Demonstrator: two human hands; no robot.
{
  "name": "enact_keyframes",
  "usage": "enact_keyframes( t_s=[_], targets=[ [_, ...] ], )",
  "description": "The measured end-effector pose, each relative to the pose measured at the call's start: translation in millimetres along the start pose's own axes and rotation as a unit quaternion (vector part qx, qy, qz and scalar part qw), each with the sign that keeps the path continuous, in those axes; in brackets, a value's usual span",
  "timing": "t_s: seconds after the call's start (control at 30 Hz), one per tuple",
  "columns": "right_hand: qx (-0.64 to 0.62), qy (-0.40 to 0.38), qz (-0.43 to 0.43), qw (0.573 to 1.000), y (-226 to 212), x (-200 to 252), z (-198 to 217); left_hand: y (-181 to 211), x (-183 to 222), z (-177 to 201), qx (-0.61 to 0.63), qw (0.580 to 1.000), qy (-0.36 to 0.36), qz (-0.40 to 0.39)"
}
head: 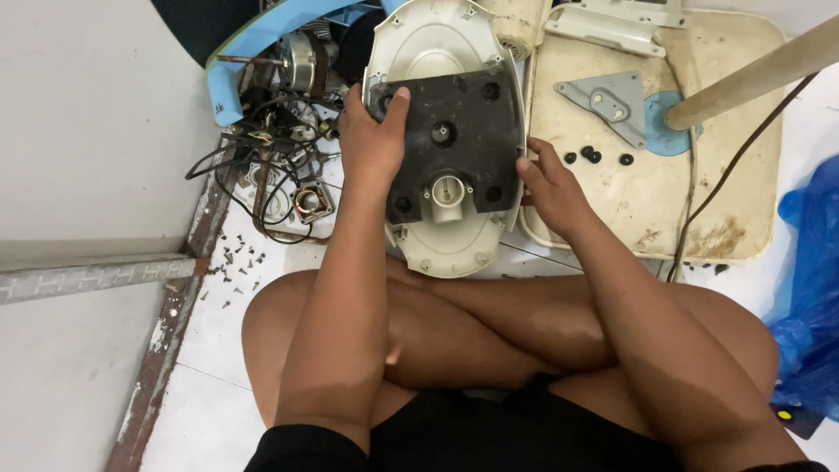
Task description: Reassembling the base plate of a standing fan by aligning a metal weight and securing it with screws.
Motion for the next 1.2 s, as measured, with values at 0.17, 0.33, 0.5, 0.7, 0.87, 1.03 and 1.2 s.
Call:
enact_keyframes(
  t_s=[0.17,0.33,0.5,0.7,0.87,1.03,1.2],
  targets=[
    [0.023,0.012,0.011,1.000,-2.8,1.0,3.3,-3.3,-4.5,-1.7,-0.003,1.000,0.013,-0.017],
    [0.038,0.022,0.012,0.999,-2.0,0.9,5.7,7.6,0.2,1.5,-0.030,0.994,0.038,-0.098],
    [0.033,0.014,0.011,0.999,-3.4,2.1,7.9,12.2,8.1,-0.6,-0.027,0.994,0.005,-0.109],
    [0.027,-0.020,0.045,0.998,-5.9,6.4,-4.1,11.1,5.8,6.4,-0.004,0.996,-0.005,-0.085],
    [0.003,-0.038,0.070,0.997,-8.0,15.1,-17.0,22.7,14.4,16.3,0.012,0.994,-0.008,-0.107],
    [0.028,-0.025,0.096,0.995,-10.0,14.2,-12.8,2.0,-6.8,7.9,-0.017,0.997,0.001,-0.082],
    [0.023,-0.011,0.083,0.996,-11.8,13.9,-11.9,-2.1,-11.1,7.8,-0.028,0.999,-0.019,-0.043]
  ],
)
Point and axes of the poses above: each hand's wrist, its own x-axis away from the middle knuckle, its own z-axis out of the back of the hand, y = z × x, the point moved 7 cm from there along -x, towards the middle knuckle, and after that the axes turned 11 degrees about z, right-handed, at the moved point
